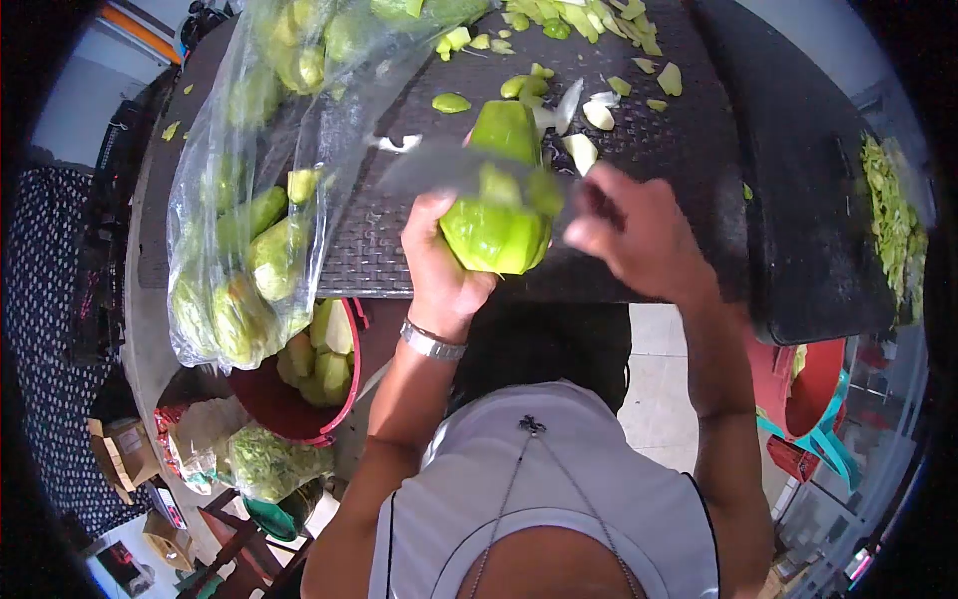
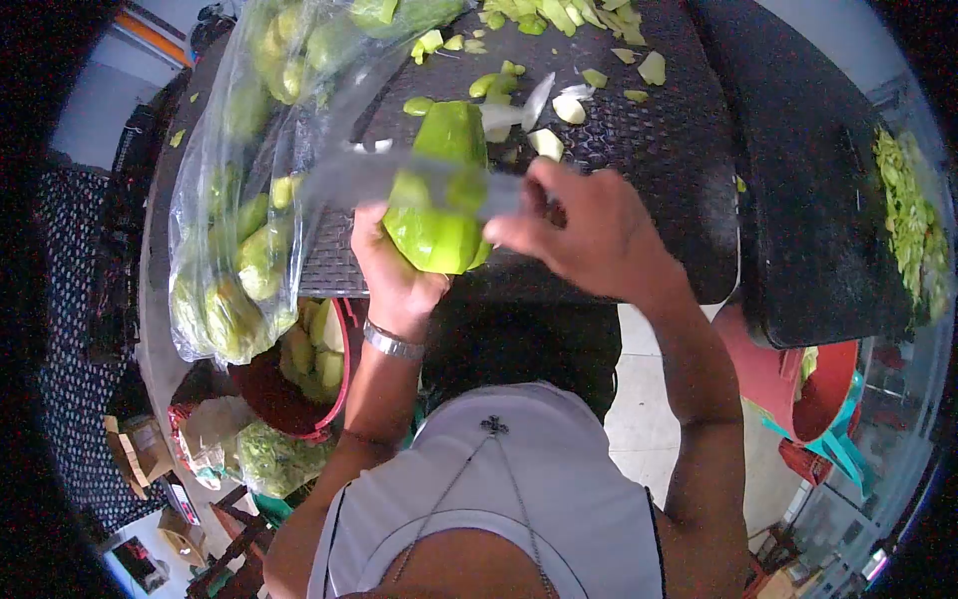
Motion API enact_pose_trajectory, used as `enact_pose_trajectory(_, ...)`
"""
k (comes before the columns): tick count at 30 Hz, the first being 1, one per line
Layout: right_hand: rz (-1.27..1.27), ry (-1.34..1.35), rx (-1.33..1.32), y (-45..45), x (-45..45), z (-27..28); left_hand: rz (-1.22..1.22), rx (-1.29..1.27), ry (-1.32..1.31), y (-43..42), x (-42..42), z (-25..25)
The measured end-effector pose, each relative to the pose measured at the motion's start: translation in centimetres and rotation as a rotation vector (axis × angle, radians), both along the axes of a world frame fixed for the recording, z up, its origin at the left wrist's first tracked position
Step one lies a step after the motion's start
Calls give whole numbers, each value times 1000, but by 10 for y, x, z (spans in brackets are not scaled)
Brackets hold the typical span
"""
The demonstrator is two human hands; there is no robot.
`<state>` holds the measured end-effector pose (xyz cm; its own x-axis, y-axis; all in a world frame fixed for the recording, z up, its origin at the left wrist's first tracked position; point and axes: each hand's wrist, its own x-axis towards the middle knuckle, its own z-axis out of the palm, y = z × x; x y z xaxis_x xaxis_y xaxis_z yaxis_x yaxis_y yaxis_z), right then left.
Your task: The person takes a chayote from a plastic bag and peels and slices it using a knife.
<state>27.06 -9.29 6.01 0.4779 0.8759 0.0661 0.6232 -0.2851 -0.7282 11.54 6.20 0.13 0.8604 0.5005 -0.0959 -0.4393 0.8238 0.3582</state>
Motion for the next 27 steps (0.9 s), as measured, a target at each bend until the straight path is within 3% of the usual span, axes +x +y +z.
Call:
enact_pose_trajectory(5,150,-152,109,1,-18,-7,-22,67,77,-7,-1,-4)
enact_pose_trajectory(9,187,-183,141,-1,-19,-10,-76,81,-152,-7,-2,-14)
enact_pose_trajectory(15,230,-267,95,0,-6,-14,-24,164,38,-11,-1,-14)
enact_pose_trajectory(18,180,-296,73,4,1,-17,-42,86,94,-11,-3,-5)
enact_pose_trajectory(21,-62,-325,3,7,37,-31,-101,72,162,-10,-6,-7)
enact_pose_trajectory(22,-53,-273,-5,6,38,-29,-124,75,186,-11,-7,-11)
enact_pose_trajectory(23,-42,-224,-10,5,39,-24,-202,-29,12,-8,-10,-14)
enact_pose_trajectory(27,73,-213,51,6,19,-27,-148,7,35,-10,-3,-16)
